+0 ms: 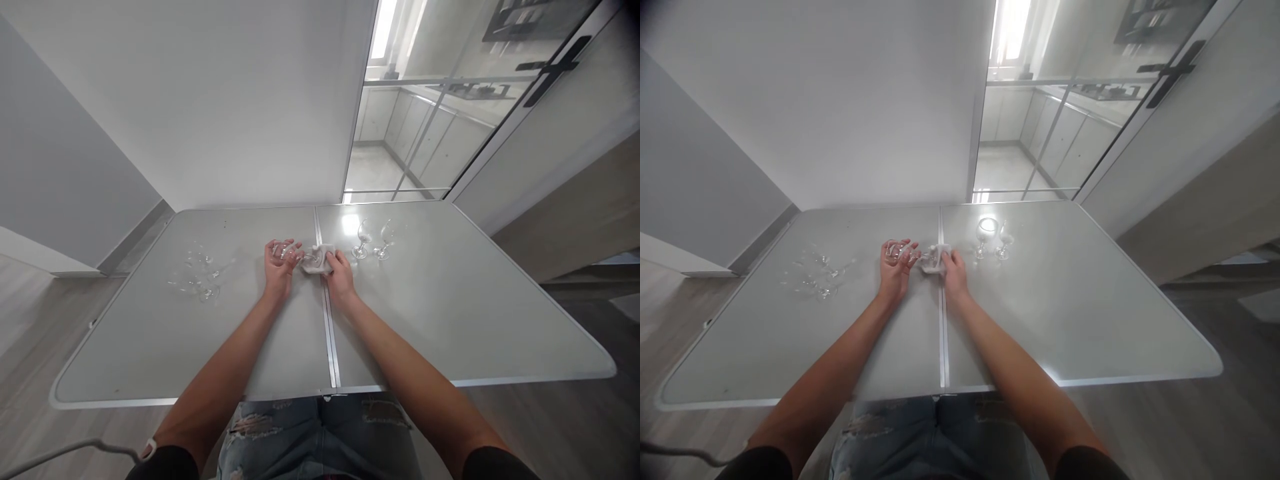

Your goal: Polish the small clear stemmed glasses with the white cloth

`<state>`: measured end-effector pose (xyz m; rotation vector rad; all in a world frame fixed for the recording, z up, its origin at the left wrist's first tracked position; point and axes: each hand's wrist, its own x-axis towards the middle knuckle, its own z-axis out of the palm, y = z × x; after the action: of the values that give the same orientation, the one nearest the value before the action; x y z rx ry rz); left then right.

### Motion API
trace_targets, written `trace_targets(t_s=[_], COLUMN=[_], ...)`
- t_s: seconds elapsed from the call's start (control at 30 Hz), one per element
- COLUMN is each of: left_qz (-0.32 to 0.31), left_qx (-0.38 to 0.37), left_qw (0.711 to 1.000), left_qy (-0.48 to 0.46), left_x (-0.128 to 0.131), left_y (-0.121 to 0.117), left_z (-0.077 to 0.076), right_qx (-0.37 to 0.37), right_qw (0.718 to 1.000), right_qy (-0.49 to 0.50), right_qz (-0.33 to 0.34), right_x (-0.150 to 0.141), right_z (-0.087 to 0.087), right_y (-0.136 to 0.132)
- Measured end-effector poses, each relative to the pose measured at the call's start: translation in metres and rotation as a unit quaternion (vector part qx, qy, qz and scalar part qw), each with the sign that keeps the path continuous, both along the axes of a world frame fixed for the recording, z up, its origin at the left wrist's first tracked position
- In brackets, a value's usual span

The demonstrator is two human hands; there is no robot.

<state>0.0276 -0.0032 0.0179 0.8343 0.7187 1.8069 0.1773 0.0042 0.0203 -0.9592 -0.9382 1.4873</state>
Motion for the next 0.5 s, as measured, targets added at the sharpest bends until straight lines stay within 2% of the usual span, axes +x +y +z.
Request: trace_targets(t_s=[0.07, 0.17, 0.27, 0.4, 0.5], left_qz=[0.011, 0.016, 0.023, 0.060, 0.051], left_qx=[0.012, 0.029, 0.041, 0.044, 0.038], left_qw=[0.999, 0.998, 0.996, 0.994, 0.994], left_qy=[0.027, 0.055, 0.072, 0.080, 0.090], left_x=[0.0029, 0.0040, 0.0016, -0.0032, -0.0029], left_y=[-0.0012, -0.0005, 0.0017, 0.0033, 0.0017], left_z=[0.0011, -0.0001, -0.0026, -0.0035, -0.0020], right_qx=[-0.036, -0.047, -0.033, -0.053, -0.042], right_qw=[0.993, 0.982, 0.984, 0.992, 0.992], right_qy=[0.115, 0.182, 0.177, 0.112, 0.118], right_qz=[-0.007, -0.008, 0.004, 0.031, 0.007], right_x=[-0.0044, -0.0041, -0.0032, -0.0048, -0.0047], right_z=[0.0022, 0.0021, -0.0016, -0.0055, -0.0053], right_y=[-0.0004, 0.0018, 0.0025, 0.0006, 0.0019])
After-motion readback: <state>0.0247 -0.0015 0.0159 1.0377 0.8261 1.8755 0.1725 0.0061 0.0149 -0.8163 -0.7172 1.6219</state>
